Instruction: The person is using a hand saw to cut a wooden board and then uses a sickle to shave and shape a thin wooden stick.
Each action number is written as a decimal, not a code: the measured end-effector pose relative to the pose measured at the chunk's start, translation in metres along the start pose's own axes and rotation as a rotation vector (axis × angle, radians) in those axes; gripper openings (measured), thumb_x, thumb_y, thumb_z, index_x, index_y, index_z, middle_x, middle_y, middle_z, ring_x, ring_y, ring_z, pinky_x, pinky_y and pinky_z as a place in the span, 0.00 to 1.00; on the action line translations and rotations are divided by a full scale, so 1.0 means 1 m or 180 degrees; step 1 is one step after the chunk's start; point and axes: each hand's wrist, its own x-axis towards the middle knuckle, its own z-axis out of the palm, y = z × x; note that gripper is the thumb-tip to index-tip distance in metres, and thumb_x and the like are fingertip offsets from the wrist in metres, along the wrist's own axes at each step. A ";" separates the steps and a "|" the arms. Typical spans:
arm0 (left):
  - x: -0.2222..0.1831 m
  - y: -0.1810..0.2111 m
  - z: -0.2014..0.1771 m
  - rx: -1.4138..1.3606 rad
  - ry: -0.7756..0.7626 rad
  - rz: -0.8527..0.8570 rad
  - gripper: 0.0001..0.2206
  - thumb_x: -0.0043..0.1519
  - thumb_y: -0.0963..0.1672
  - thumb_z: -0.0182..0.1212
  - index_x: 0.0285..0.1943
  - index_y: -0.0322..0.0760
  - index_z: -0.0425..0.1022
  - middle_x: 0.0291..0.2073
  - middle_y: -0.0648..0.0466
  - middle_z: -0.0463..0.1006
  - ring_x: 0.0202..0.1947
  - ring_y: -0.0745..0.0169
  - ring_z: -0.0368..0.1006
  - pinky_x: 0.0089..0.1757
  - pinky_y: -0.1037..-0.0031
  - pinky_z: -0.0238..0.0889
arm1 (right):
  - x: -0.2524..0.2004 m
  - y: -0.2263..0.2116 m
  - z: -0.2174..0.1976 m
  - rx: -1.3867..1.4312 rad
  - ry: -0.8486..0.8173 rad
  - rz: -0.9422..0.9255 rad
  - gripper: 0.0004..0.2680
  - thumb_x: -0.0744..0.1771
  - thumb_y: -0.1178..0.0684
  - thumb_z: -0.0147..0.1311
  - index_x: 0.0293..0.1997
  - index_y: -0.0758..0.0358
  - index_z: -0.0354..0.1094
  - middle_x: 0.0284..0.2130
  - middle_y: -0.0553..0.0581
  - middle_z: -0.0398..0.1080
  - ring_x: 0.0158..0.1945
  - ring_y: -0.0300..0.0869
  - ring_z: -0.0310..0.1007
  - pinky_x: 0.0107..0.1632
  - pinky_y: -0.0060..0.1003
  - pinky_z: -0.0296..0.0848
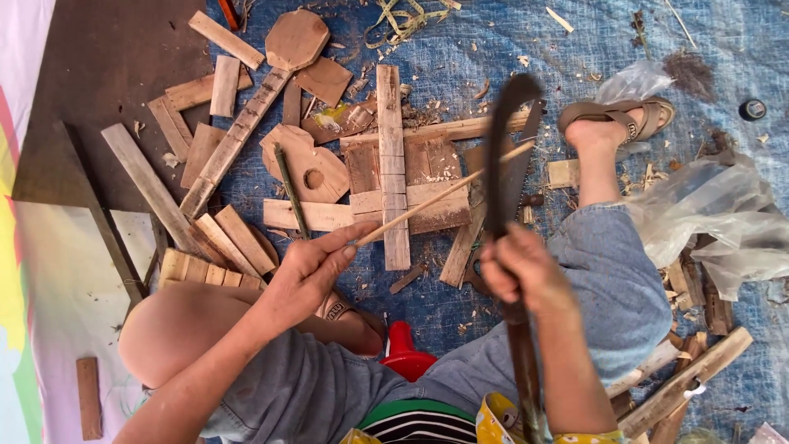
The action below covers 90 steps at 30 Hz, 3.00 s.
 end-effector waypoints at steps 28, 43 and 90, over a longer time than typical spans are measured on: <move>0.000 -0.002 0.023 -0.1000 0.0533 -0.0450 0.14 0.67 0.40 0.52 0.59 0.27 0.78 0.13 0.62 0.61 0.16 0.81 0.52 0.23 0.88 0.46 | 0.012 0.021 0.035 -0.0264 -0.0706 0.0016 0.10 0.72 0.53 0.42 0.38 0.68 0.66 0.08 0.51 0.59 0.07 0.36 0.57 0.13 0.27 0.60; -0.005 -0.011 0.033 -0.1497 0.0702 -0.0337 0.13 0.69 0.43 0.54 0.54 0.30 0.80 0.12 0.64 0.61 0.16 0.82 0.49 0.25 0.88 0.46 | -0.001 0.023 0.092 -0.0015 -0.1430 0.0536 0.10 0.72 0.56 0.43 0.36 0.74 0.66 0.08 0.57 0.61 0.07 0.38 0.60 0.14 0.27 0.65; -0.018 -0.010 0.028 -0.1473 0.0713 -0.0451 0.13 0.66 0.37 0.53 0.56 0.20 0.77 0.07 0.61 0.57 0.14 0.83 0.46 0.24 0.89 0.41 | 0.014 0.048 0.010 0.0147 -0.0659 0.0389 0.10 0.72 0.52 0.42 0.39 0.70 0.62 0.07 0.54 0.53 0.04 0.38 0.55 0.12 0.26 0.57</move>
